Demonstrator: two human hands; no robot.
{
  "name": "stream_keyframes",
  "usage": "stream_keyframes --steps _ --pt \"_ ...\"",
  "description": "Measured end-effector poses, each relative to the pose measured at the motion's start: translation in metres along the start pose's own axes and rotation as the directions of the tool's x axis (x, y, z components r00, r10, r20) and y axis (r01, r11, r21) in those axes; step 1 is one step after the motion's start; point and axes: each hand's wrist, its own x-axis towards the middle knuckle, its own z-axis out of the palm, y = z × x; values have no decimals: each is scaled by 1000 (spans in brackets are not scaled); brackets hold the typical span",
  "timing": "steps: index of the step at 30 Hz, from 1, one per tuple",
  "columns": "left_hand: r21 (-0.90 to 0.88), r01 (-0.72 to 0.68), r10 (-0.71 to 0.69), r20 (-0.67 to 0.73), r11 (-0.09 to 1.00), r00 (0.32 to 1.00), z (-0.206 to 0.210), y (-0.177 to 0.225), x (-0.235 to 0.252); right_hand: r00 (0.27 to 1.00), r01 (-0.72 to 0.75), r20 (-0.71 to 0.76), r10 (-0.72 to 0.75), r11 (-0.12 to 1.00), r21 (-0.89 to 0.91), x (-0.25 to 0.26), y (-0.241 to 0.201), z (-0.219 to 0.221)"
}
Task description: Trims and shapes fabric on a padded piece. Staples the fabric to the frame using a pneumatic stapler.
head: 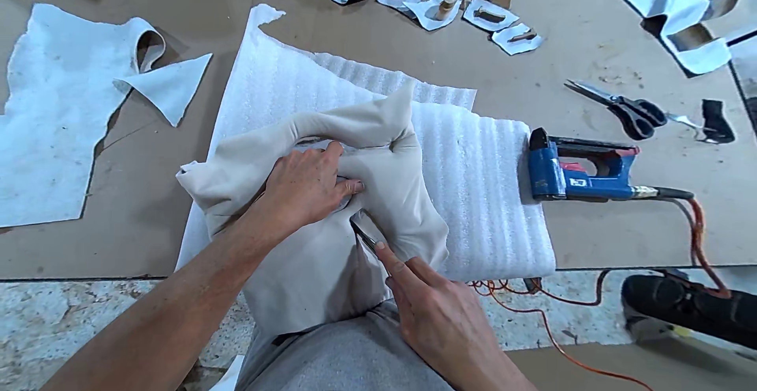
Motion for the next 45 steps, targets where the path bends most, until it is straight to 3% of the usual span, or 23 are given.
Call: stream_keyframes --steps 45 --pt "30 -25 26 -25 999 999 -1 10 1 991 47 127 -38 997 -68 -5 17 -19"
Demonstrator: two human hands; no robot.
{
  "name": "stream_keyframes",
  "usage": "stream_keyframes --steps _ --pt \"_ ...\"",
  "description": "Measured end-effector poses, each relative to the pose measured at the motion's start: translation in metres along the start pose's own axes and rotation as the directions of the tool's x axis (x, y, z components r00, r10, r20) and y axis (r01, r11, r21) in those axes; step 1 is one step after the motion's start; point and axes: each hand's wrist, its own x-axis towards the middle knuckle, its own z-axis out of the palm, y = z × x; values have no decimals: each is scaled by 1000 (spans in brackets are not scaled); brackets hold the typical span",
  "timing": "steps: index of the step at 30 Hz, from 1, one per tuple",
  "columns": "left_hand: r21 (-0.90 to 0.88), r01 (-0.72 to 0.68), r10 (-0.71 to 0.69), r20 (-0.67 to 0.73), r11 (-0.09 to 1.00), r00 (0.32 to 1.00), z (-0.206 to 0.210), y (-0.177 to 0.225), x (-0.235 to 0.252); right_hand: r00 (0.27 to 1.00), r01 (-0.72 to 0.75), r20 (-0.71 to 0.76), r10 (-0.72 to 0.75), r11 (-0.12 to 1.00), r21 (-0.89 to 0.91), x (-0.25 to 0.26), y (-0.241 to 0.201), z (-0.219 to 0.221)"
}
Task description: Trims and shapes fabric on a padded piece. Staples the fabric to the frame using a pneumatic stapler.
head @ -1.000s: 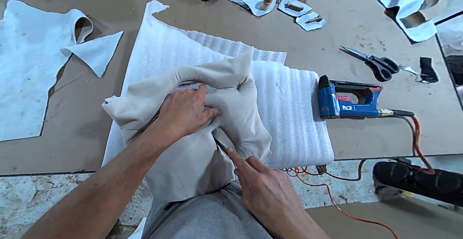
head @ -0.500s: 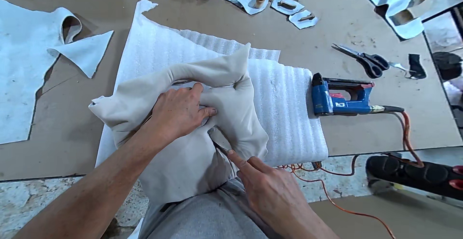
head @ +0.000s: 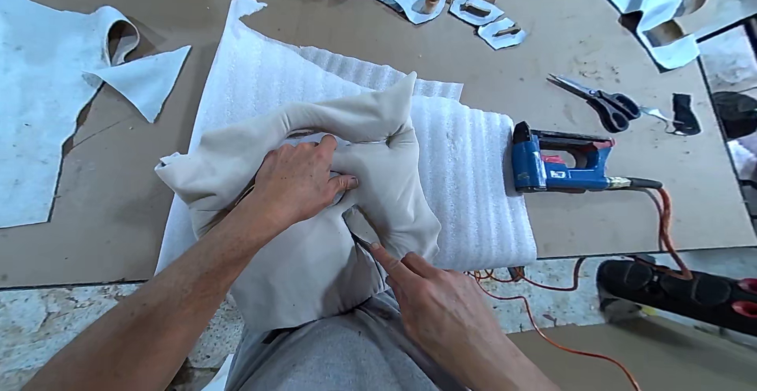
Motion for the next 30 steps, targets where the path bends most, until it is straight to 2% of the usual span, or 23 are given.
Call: stream_keyframes --steps 8,10,12,14,16,17,19,21,23,24,26,28,30 --pt "-4 0 0 -6 1000 1000 0 0 2 999 -13 32 12 1000 14 1 0 -3" --pt "-18 3 -3 -17 1000 1000 -2 -6 2 999 -37 2 37 992 121 -6 9 -21" --pt "-103 34 -38 -35 994 999 -5 -24 4 991 -129 76 112 947 295 -16 23 -56" --pt "-200 104 -118 -59 974 991 -11 -50 5 968 -252 145 207 841 478 -24 44 -78" --pt "-300 183 -222 -104 936 969 -22 -72 1 937 -316 69 343 745 588 -19 64 -71" --pt "-370 209 -274 -133 905 952 -26 -80 -2 909 -334 -14 417 747 575 -10 76 -59" --pt "-529 251 -393 -173 811 903 -32 -86 -9 836 -420 -160 525 800 429 20 102 -30" --pt "-655 267 -484 -172 707 858 -29 -80 -19 813 -502 -168 558 817 283 53 120 -11" --pt "-715 299 -539 -127 632 833 -19 -71 -29 845 -471 -207 493 870 148 69 127 -2" --pt "-716 327 -559 -107 617 822 -12 -68 -31 868 -386 -282 409 913 135 70 122 -6" --pt "-684 391 -593 -76 616 802 6 -59 -35 872 -127 -461 167 985 115 75 98 -21" --pt "-651 440 -609 -44 618 792 24 -49 -34 895 108 -443 -56 990 93 84 68 -19" --pt "-636 444 -627 -81 632 775 46 -45 -32 937 186 -309 -166 982 39 100 56 6"
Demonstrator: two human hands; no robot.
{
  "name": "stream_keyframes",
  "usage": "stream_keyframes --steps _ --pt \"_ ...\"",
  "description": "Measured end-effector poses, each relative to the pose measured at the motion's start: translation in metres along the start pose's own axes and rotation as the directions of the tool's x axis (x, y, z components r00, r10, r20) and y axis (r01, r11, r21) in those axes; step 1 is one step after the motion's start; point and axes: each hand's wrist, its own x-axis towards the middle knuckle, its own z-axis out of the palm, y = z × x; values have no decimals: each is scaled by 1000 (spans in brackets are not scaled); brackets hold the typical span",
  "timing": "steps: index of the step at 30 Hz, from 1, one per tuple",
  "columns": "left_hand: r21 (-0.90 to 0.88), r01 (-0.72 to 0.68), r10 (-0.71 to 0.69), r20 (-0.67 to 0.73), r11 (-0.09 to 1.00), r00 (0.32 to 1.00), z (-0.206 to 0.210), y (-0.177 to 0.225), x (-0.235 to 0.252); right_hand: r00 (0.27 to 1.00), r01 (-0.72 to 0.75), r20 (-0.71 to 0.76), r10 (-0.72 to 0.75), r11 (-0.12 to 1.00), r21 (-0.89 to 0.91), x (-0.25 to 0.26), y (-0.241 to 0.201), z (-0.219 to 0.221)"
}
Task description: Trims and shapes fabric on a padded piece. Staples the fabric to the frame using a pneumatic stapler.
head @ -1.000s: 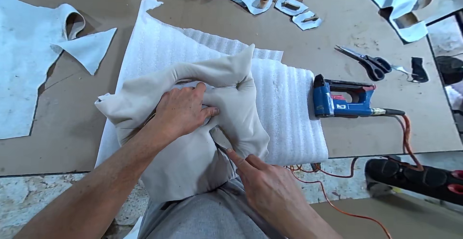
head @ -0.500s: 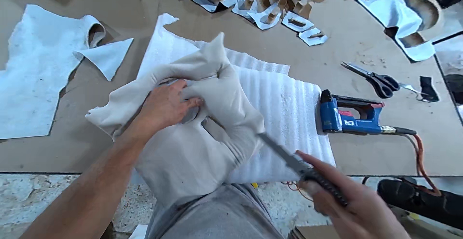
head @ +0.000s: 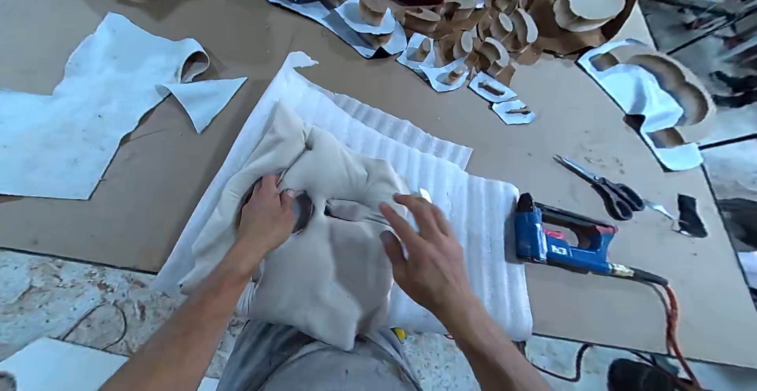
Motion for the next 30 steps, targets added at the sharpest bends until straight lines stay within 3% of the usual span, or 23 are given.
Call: stream_keyframes --steps 4,6,9,12,14,16,17,19,21,23,27,30 --pt "77 -227 239 -281 971 930 30 -27 -14 986 18 164 -1 995 -100 -3 12 42" --pt "145 -327 356 -301 934 885 40 -44 -13 986 14 167 12 988 -155 -5 8 49" --pt "211 -369 418 -275 905 866 46 -57 -8 982 -20 178 57 979 -204 0 -3 56" --pt "273 -462 529 -279 844 802 37 -43 -1 978 -86 181 104 991 -101 -3 -6 53" --pt "293 -605 662 -158 740 733 21 -13 24 958 -273 120 260 956 110 -20 -9 39" --pt "298 -735 754 70 609 653 11 23 60 852 -522 83 516 828 208 -55 -27 25" --pt "293 -776 746 232 558 624 10 40 77 758 -652 178 627 724 226 -71 -40 18" --pt "316 -830 642 527 459 556 17 69 100 594 -803 398 699 545 241 -92 -65 5" --pt "322 -884 586 662 340 466 28 86 107 511 -857 517 686 449 252 -98 -82 -2" --pt "325 -897 524 730 299 439 33 95 107 472 -881 552 687 380 281 -99 -90 3" --pt "325 -855 360 803 404 475 26 119 108 431 -888 505 747 254 383 -102 -100 19" --pt "272 -872 332 845 408 419 18 134 102 413 -839 469 781 126 530 -109 -107 28"
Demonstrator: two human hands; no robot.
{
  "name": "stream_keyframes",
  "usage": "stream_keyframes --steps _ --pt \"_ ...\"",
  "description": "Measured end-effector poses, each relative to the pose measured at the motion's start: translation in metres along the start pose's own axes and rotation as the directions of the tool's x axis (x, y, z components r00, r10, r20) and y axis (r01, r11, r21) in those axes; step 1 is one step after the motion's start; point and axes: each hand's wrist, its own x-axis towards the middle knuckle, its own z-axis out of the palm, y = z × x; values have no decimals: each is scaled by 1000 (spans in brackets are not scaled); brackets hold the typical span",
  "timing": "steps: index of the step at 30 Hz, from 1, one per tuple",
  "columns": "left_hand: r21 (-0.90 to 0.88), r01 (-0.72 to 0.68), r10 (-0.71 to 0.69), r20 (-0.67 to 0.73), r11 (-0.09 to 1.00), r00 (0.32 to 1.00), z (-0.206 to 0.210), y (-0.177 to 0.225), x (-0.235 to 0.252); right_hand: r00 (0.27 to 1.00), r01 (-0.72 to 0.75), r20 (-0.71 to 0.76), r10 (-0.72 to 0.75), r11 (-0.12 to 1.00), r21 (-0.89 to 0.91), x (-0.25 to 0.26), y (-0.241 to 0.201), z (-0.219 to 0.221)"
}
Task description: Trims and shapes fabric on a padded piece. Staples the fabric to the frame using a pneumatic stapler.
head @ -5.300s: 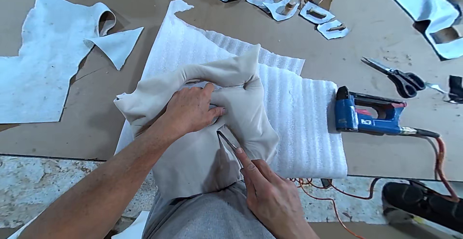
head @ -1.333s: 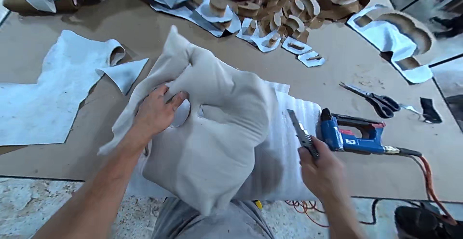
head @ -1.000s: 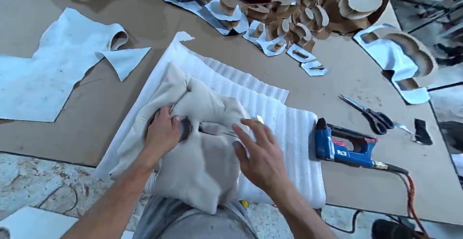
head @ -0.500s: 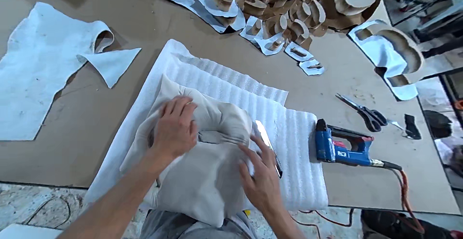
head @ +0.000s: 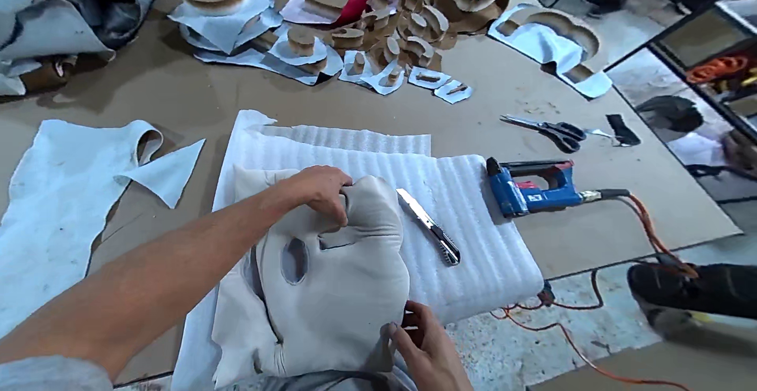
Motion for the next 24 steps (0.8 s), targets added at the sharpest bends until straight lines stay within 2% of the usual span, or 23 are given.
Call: stream_keyframes --steps 3,5,7,9,11,13,14,15,17,19,20,21,22,24 --pt "-32 -31 33 71 999 997 -17 14 -18 999 -29 -15 35 956 291 -10 -4 6" --pt "-22 -63 64 69 998 996 -32 28 -39 998 -55 -12 66 911 410 -20 -10 4" --pt "-74 -94 94 0 993 996 -54 38 -69 1000 23 -27 -14 914 406 -28 -25 -8" --pt "-191 -161 128 -172 968 977 -73 36 -103 979 204 -92 -184 922 329 -25 -49 -26" --pt "-232 -192 88 -395 954 914 -81 28 -141 907 420 -148 -393 865 273 0 -75 -52" --pt "-308 -74 -129 -590 948 797 -62 28 -175 835 544 -211 -509 820 176 34 -93 -95" --pt "-393 -5 -277 -657 920 701 -38 25 -181 816 564 -251 -521 813 143 53 -94 -123" --pt "-528 26 -441 -680 849 585 -8 21 -178 816 530 -338 -468 840 115 72 -90 -152" --pt "-788 -12 -723 -571 616 389 52 34 -161 816 325 -535 -219 939 110 115 -61 -207" --pt "-926 -175 -885 -373 336 278 95 63 -141 856 74 -515 45 975 208 161 -26 -246" --pt "-945 -248 -930 -273 211 248 112 72 -127 879 -41 -450 156 966 255 181 -15 -260" --pt "-947 -296 -948 -203 126 246 127 75 -114 889 -137 -387 244 949 283 200 -8 -271" --pt "-947 -311 -951 -163 76 262 140 72 -102 895 -219 -317 312 929 297 213 -5 -276" --pt "-964 -266 -935 -107 13 339 158 60 -91 889 -311 -253 382 908 280 225 -13 -276"
